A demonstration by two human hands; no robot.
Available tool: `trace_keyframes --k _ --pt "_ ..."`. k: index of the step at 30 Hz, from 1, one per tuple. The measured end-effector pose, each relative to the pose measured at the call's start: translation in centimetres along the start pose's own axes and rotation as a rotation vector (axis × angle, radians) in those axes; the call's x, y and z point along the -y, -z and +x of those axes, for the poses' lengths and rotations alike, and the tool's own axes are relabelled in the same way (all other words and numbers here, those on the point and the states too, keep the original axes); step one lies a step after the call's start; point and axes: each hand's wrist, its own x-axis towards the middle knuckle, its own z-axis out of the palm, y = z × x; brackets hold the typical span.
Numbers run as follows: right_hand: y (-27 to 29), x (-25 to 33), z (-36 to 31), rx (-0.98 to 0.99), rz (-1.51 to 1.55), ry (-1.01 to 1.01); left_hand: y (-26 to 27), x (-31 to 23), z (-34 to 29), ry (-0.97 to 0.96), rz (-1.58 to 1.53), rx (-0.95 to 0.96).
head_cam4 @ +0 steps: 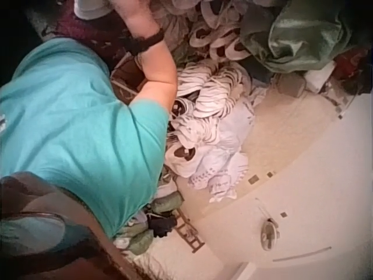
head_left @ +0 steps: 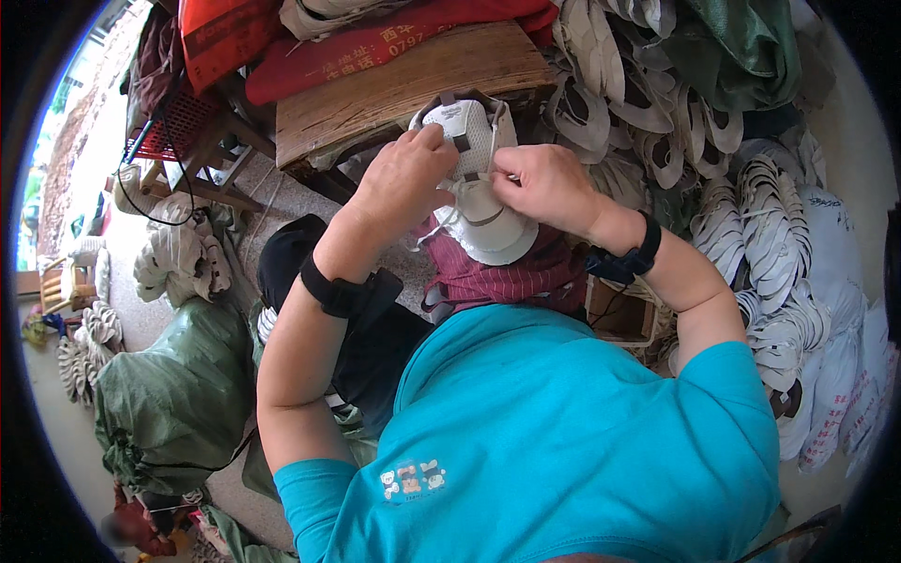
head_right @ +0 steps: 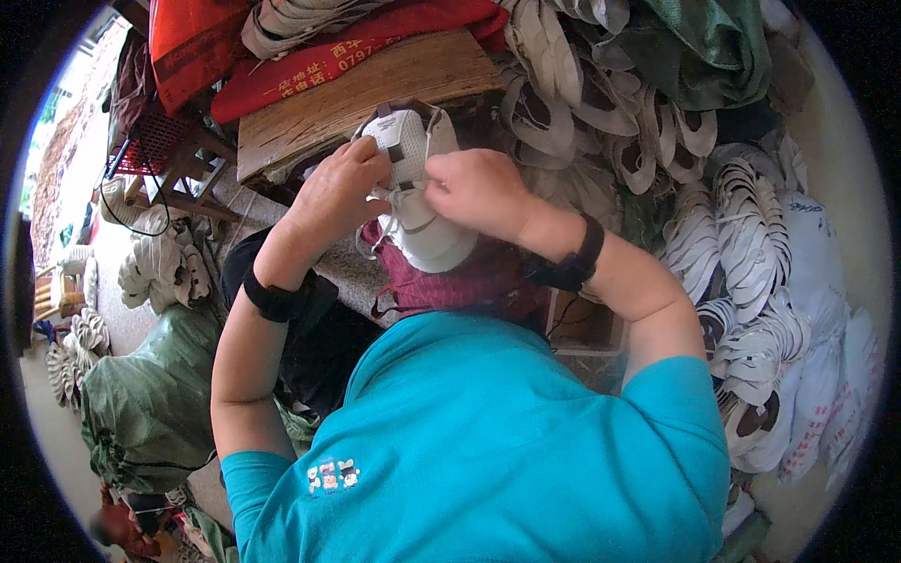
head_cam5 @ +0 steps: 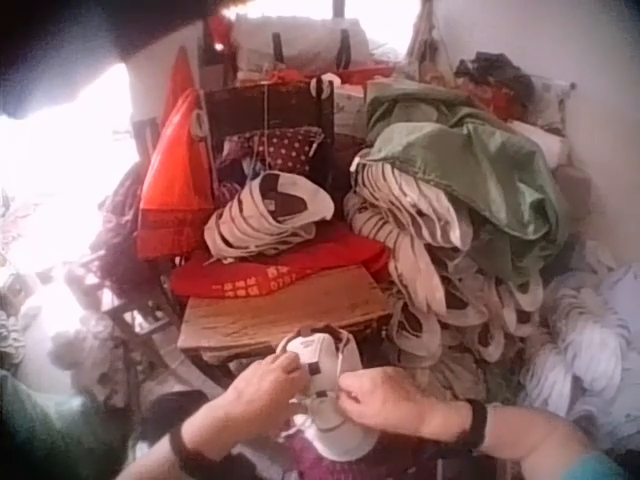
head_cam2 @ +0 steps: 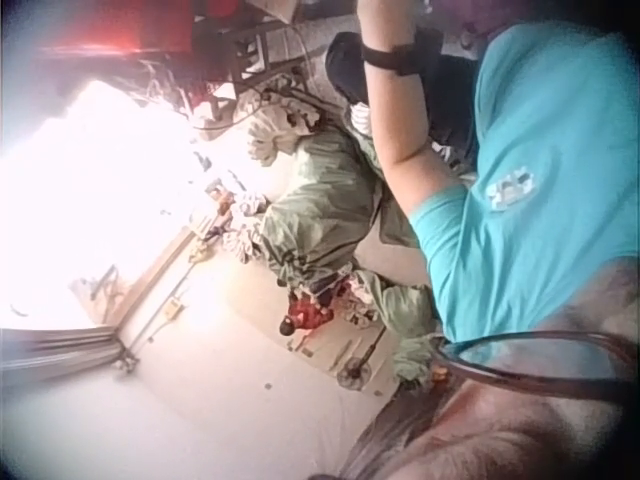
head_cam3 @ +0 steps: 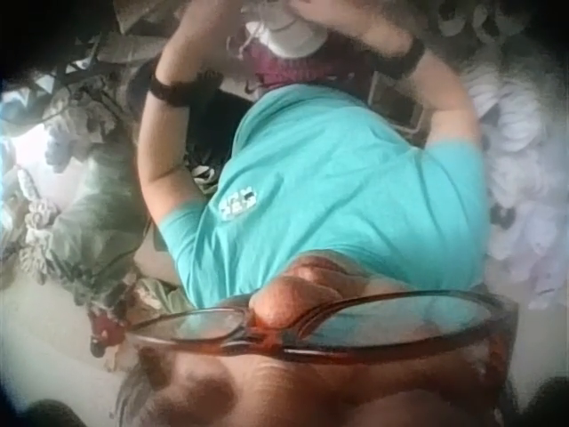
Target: Lacing and organizing shoe components in a manufacturing setting.
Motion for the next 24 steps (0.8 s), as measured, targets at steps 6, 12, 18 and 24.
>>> trace_keyframes --k 6,12,18,24 --pt "0.9 -0.2 0.1 0.059 -0.193 0.218 -0.7 1.5 -0.5 -0.080 -0.268 -0.068" --pt "2.9 0.8 2.1 -0.087 -0.249 0.443 -1.3 0.2 0.0 0.070 -0.034 -0.069" --pt "4.8 -0.2 4.5 0.348 -0.157 0.353 -2.6 0.0 0.2 0.290 -0.394 -0.204" --pt "4.5 -1.1 5.6 0.487 -0.033 0.394 -3.4 -0.9 1.3 0.586 -1.155 -0.487"
